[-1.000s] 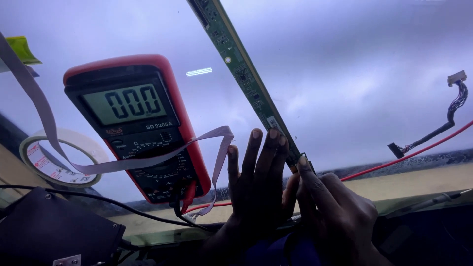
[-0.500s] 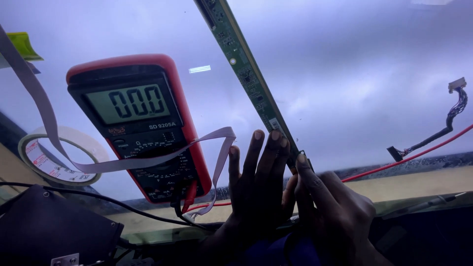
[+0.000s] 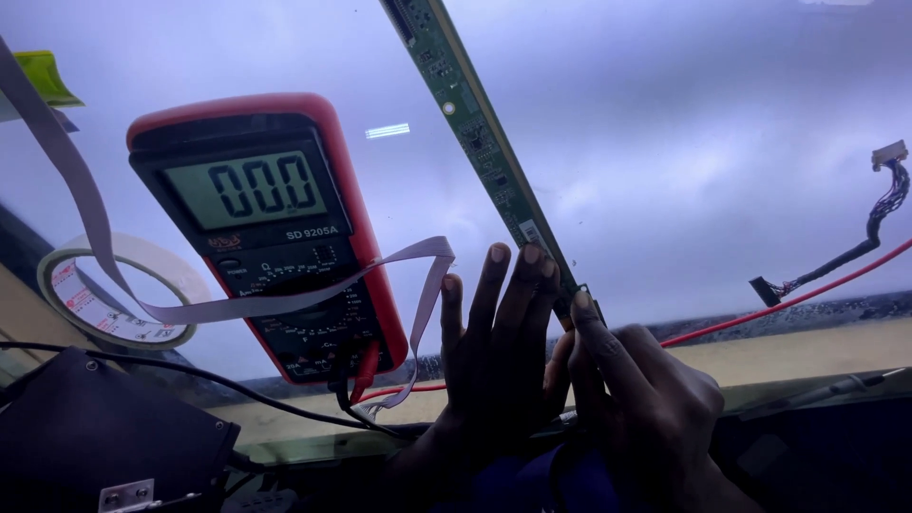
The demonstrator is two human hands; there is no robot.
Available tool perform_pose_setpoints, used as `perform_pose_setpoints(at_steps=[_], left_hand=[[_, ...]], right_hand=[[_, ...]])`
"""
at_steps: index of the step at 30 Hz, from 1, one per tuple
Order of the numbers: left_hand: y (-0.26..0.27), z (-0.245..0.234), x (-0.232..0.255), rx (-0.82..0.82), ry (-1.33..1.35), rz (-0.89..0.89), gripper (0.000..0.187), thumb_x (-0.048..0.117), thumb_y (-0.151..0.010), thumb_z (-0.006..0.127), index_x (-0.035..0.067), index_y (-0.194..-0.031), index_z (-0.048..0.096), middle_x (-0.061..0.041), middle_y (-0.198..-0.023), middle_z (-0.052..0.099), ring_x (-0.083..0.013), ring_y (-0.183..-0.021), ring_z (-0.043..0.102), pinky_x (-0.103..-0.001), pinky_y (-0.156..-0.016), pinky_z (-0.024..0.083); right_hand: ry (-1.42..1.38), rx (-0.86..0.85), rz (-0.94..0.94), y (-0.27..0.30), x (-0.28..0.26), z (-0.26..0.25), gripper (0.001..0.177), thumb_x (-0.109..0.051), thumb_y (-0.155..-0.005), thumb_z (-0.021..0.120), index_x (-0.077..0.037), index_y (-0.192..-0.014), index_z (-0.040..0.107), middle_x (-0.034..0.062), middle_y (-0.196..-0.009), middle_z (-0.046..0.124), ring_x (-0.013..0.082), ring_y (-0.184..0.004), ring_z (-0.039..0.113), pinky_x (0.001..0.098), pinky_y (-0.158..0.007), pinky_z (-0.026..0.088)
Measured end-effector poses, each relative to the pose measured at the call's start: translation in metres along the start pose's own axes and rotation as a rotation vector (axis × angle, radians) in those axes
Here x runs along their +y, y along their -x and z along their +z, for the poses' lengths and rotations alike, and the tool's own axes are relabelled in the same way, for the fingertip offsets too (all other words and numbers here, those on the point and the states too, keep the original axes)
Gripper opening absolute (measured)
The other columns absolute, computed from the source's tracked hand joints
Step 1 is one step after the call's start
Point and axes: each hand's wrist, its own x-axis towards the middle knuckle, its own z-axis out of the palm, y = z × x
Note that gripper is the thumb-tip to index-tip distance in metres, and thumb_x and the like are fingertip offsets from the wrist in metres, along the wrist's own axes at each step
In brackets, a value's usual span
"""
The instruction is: Testing and disassembling an LED backlight strip from an appliance using a multimeter and a small tool on a light table.
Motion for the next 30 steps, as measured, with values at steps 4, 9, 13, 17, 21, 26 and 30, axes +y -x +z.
perform_pose_setpoints(at_steps=[4,9,13,17,21,26,30], left_hand=[[-0.004,-0.002,0.003,0.057,-0.024,0.022,0.045,0.032,-0.102,0.051,0.002,-0.135,0.054,-0.014,-0.144,0.051,-0.0345,-0.138,0.048,-0.054,-0.118,0.022],[0.001,0.002,0.003,0.04,-0.012,0.015,0.046,0.031,-0.101,0.052,0.002,-0.137,0.052,-0.013,-0.145,0.049,-0.0355,-0.139,0.047,-0.055,-0.119,0.021],[0.001,0.004,0.01,0.056,-0.027,0.012,0.049,0.034,-0.102,0.051,0.002,-0.138,0.05,-0.014,-0.146,0.049,-0.0371,-0.14,0.047,-0.056,-0.121,0.019],[0.004,0.006,0.013,-0.016,-0.054,0.011,0.053,0.036,-0.1,0.056,0.002,-0.14,0.046,-0.015,-0.147,0.047,-0.0382,-0.142,0.042,-0.058,-0.121,0.015],[0.0,0.011,0.023,-0.022,-0.069,0.017,0.058,0.038,-0.099,0.055,0.0,-0.141,0.043,-0.018,-0.149,0.044,-0.0404,-0.144,0.039,-0.059,-0.122,0.015],[0.0,0.021,0.029,-0.005,-0.107,0.01,0.06,0.039,-0.097,0.053,-0.002,-0.139,0.044,-0.02,-0.148,0.044,-0.0439,-0.144,0.038,-0.061,-0.123,0.016],[0.001,0.024,0.031,0.003,-0.107,0.002,0.062,0.04,-0.097,0.053,-0.001,-0.142,0.04,-0.019,-0.15,0.041,-0.044,-0.146,0.035,-0.062,-0.125,0.016]], right_hand=[[-0.043,0.028,-0.017,-0.01,0.0,0.0,0.022,-0.002,-0.095,0.065,0.002,-0.117,0.068,0.0051,-0.073,0.061,0.0143,-0.048,0.05,0.0285,-0.044,0.037],[-0.013,0.028,-0.014,0.004,0.003,0.002,0.024,0.0,-0.096,0.065,-0.001,-0.12,0.068,0.0034,-0.069,0.057,0.0141,-0.047,0.045,0.0286,-0.044,0.035],[-0.035,0.026,-0.028,0.002,0.015,-0.001,0.029,-0.004,-0.098,0.065,-0.002,-0.127,0.065,0.0024,-0.07,0.053,0.0143,-0.045,0.04,0.0289,-0.043,0.032],[-0.029,0.01,-0.002,0.029,0.019,-0.009,0.026,-0.004,-0.096,0.062,-0.001,-0.121,0.068,0.0027,-0.067,0.05,0.015,-0.046,0.039,0.0296,-0.043,0.033],[-0.009,0.04,-0.004,0.047,0.034,-0.012,0.026,-0.004,-0.094,0.065,0.0,-0.119,0.069,0.0042,-0.067,0.053,0.0158,-0.046,0.043,0.0295,-0.045,0.036],[-0.053,0.053,-0.002,0.055,0.048,-0.014,0.025,-0.002,-0.093,0.064,-0.001,-0.117,0.07,0.0024,-0.068,0.056,0.0143,-0.046,0.043,0.0286,-0.046,0.038],[-0.049,0.054,-0.022,0.058,0.054,-0.012,0.025,-0.005,-0.094,0.061,-0.002,-0.117,0.07,0.0022,-0.068,0.056,0.0156,-0.046,0.044,0.0296,-0.046,0.038]])
